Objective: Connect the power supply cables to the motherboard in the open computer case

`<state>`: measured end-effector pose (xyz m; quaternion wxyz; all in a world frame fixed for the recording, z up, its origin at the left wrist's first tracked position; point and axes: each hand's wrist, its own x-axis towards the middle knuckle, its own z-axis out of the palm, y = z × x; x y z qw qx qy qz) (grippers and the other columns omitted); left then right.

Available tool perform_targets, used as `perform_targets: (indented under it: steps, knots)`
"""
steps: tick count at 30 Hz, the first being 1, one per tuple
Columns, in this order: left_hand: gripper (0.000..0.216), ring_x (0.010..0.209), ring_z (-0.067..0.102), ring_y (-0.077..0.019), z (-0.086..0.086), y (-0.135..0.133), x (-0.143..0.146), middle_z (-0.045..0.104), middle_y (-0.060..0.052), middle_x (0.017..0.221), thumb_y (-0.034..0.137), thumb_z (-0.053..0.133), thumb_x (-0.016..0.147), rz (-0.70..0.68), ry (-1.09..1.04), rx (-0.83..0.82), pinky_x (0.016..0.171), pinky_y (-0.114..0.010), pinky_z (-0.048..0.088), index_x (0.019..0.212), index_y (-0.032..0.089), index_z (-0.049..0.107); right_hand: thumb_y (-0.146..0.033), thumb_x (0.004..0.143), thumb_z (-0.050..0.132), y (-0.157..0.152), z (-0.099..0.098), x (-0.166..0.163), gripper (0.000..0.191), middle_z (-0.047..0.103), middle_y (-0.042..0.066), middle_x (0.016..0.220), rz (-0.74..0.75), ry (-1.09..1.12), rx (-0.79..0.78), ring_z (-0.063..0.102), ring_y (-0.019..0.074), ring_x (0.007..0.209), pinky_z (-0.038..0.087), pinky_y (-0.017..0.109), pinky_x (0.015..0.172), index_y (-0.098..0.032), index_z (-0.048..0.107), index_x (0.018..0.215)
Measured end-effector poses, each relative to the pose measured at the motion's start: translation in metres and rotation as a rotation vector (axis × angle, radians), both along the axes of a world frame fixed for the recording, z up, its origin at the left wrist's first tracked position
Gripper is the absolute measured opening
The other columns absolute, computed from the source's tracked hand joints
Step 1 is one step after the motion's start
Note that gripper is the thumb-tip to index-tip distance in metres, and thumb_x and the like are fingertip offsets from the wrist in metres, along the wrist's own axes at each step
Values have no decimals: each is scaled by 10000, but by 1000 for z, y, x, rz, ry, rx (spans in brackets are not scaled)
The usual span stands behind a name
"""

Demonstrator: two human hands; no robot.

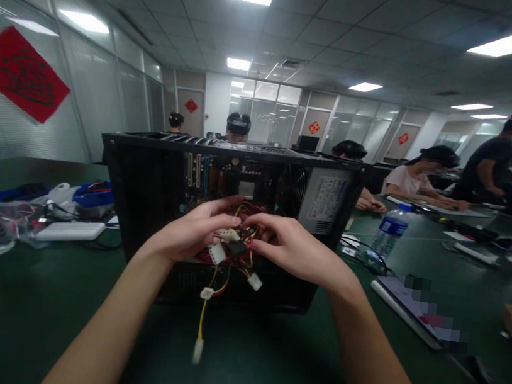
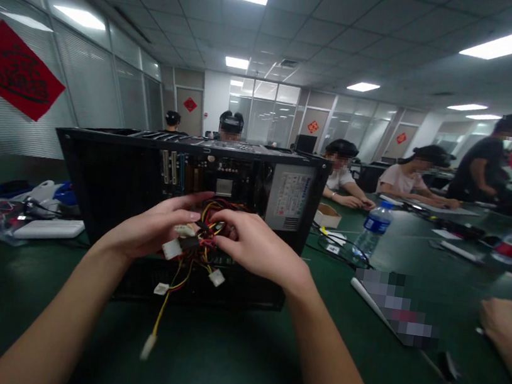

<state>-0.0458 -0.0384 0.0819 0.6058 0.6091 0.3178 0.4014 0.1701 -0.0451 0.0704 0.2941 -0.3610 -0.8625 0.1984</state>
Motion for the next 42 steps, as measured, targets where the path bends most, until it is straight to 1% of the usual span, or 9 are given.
perform_targets:
  steps: [3, 8, 13, 17, 21, 26, 32, 37, 42]
  knots:
    - [589, 934, 687, -202, -2, -6, 4, 687, -109, 1225, 306, 741, 824, -58, 327, 211, 694, -258, 537, 1372, 189, 557, -196, 959, 588, -7, 4, 3, 175, 718, 22, 885, 8, -219, 50, 643, 149, 772, 429, 259, 690, -178, 709, 1084]
    - [398, 719, 637, -162, -10, -17, 18, 663, -10, 883, 314, 701, 848, -132, 546, 324, 584, -249, 478, 1204, 205, 561, -154, 931, 613, -13, 7, 8, 131, 695, 64, 996, 53, -360, 127, 650, 189, 929, 446, 278, 815, -166, 742, 945]
    - [557, 785, 621, -143, -8, -15, 21, 658, -27, 971, 288, 793, 787, -111, 294, 212, 665, -247, 493, 1277, 207, 540, -156, 965, 545, -13, 11, 18, 201, 678, 102, 1109, 76, -311, 129, 641, 218, 1022, 476, 322, 906, -144, 693, 1102]
    - [405, 956, 659, -179, -1, -14, 13, 643, -80, 1186, 244, 747, 822, -76, -77, 25, 786, -271, 540, 1200, 202, 608, -196, 907, 652, -13, 12, 22, 320, 667, 99, 1200, 133, -172, 190, 633, 239, 1089, 494, 341, 972, -176, 638, 1226]
    - [343, 928, 700, -183, 6, -18, 10, 680, -96, 1158, 152, 668, 829, -152, -340, -202, 820, -278, 557, 1168, 189, 624, -251, 875, 717, -10, 8, 17, 423, 621, 86, 1310, 157, -48, 232, 613, 254, 1179, 490, 365, 1048, -238, 621, 1287]
    - [359, 1122, 679, -275, 15, -27, 13, 648, -143, 1225, 129, 604, 771, -139, -557, -370, 1044, -429, 510, 1126, 176, 634, -248, 821, 784, 3, 1, 14, 609, 594, 91, 1384, 84, 34, 255, 597, 274, 1237, 463, 414, 1095, -254, 563, 1388]
    - [325, 1154, 661, -335, 19, -33, 17, 626, -163, 1198, 209, 619, 761, -127, -580, -427, 1030, -495, 515, 1083, 171, 632, -259, 832, 755, 14, -4, 18, 207, 754, 69, 995, 185, -51, 123, 679, 203, 827, 565, 318, 835, -179, 748, 1022]
    - [287, 1049, 690, -267, 12, -33, 23, 661, -120, 1146, 198, 637, 801, -132, -449, -289, 922, -373, 559, 1086, 170, 643, -249, 789, 775, 9, 0, 20, 180, 743, 46, 889, 151, -63, 183, 650, 183, 779, 540, 267, 771, -154, 721, 933]
    - [369, 1055, 677, -240, 10, -38, 18, 681, -80, 1266, 399, 674, 898, 15, 129, 158, 831, -283, 553, 1233, 244, 659, -189, 812, 718, -2, 7, 16, 120, 740, 40, 925, 107, -135, 249, 645, 164, 734, 478, 241, 690, -162, 689, 925]
